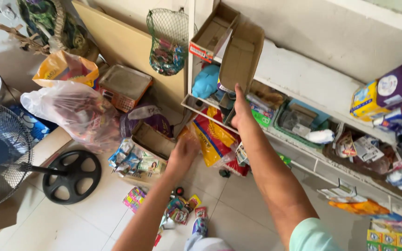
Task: Wiping down shelves and various packaged grocery items with a cleaning cloth.
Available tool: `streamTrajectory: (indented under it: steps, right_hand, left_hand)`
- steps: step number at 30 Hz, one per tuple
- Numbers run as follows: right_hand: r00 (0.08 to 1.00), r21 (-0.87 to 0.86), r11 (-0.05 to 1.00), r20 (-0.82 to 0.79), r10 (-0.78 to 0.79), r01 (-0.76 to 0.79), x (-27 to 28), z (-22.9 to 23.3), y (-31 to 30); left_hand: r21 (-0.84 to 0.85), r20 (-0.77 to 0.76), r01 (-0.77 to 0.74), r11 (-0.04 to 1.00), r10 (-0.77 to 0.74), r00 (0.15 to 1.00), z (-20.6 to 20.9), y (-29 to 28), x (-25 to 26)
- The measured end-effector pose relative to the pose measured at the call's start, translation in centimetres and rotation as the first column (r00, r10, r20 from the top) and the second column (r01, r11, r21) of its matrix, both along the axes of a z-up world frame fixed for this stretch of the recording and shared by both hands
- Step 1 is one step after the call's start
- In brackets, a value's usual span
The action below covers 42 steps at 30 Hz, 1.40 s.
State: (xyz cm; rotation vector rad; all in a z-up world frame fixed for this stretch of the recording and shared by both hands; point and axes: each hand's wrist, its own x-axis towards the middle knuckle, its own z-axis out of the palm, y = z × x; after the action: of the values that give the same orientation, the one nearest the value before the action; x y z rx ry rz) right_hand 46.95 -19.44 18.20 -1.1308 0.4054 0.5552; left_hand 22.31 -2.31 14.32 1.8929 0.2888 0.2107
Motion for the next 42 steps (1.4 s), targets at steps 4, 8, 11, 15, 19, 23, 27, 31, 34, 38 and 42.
streamTrajectory:
  steps: [4, 8, 11, 15, 19, 23, 27, 31, 34, 38, 42]
  right_hand:
    - [0.996, 0.038, 0.999, 0.087, -0.006, 0.002, 1.4, -0.5, 1.4]
    - [0.999, 0.13, 0.991, 0.044, -0.004, -0.002, 3.2, -1.5, 2.1]
    - [0.991, 0.13, 0.987, 0.111, 0.076, -0.09, 4.1, -2.6, 1.2]
    - [0.964, -0.19, 0.95, 0.053, 0.261, -0.247, 3.2, -0.7, -1.2]
    - [0.798, -0.507, 0.815, 0.348, 0.492, -0.281, 3.0, 0.7, -5.6]
    - [0.836, -0.662, 0.679, 0.142, 0.529, -0.317, 2.2, 3.6, -7.7]
    - [0.8, -0.531, 0.846, 0.529, 0.283, 0.052, 5.3, 0.4, -7.5]
    - [0.825, -0.481, 0.875, 0.515, 0.235, 0.051, 7.0, -0.3, -4.3]
    - [0.74, -0.54, 0.836, 0.603, 0.299, 0.101, 8.5, -0.6, -2.7]
    - [0.783, -0.48, 0.874, 0.57, 0.248, 0.073, 8.9, 0.7, -1.3]
    - [0.774, -0.428, 0.903, 0.582, 0.248, 0.033, 9.8, 0.4, -1.4]
  left_hand:
    - [0.102, 0.258, 0.011, 0.995, -0.037, 0.966, 10.9, -2.1, 13.0]
    - [0.425, 0.081, 0.071, 0.903, -0.116, 0.99, 11.1, -3.5, 20.6]
    - [0.457, -0.037, 0.117, 0.882, -0.113, 0.993, 10.4, -3.5, 22.6]
    - [0.545, -0.097, 0.105, 0.832, -0.062, 0.993, 9.8, -2.4, 24.0]
    - [0.601, -0.088, 0.101, 0.793, -0.06, 0.994, 11.1, -1.5, 24.3]
    - [0.664, -0.132, 0.116, 0.739, -0.037, 0.991, 12.2, -1.4, 24.6]
    - [0.672, -0.113, 0.084, 0.735, -0.011, 0.994, 12.4, -2.0, 25.4]
    - [0.717, -0.027, 0.018, 0.697, 0.002, 1.0, 12.9, -2.2, 25.8]
    - [0.769, 0.027, -0.022, 0.639, 0.002, 1.0, 13.3, -2.1, 26.6]
    - [0.777, -0.005, 0.011, 0.629, -0.011, 1.0, 12.6, -1.9, 27.9]
    - [0.775, -0.011, 0.025, 0.632, -0.026, 1.0, 12.8, -1.9, 28.1]
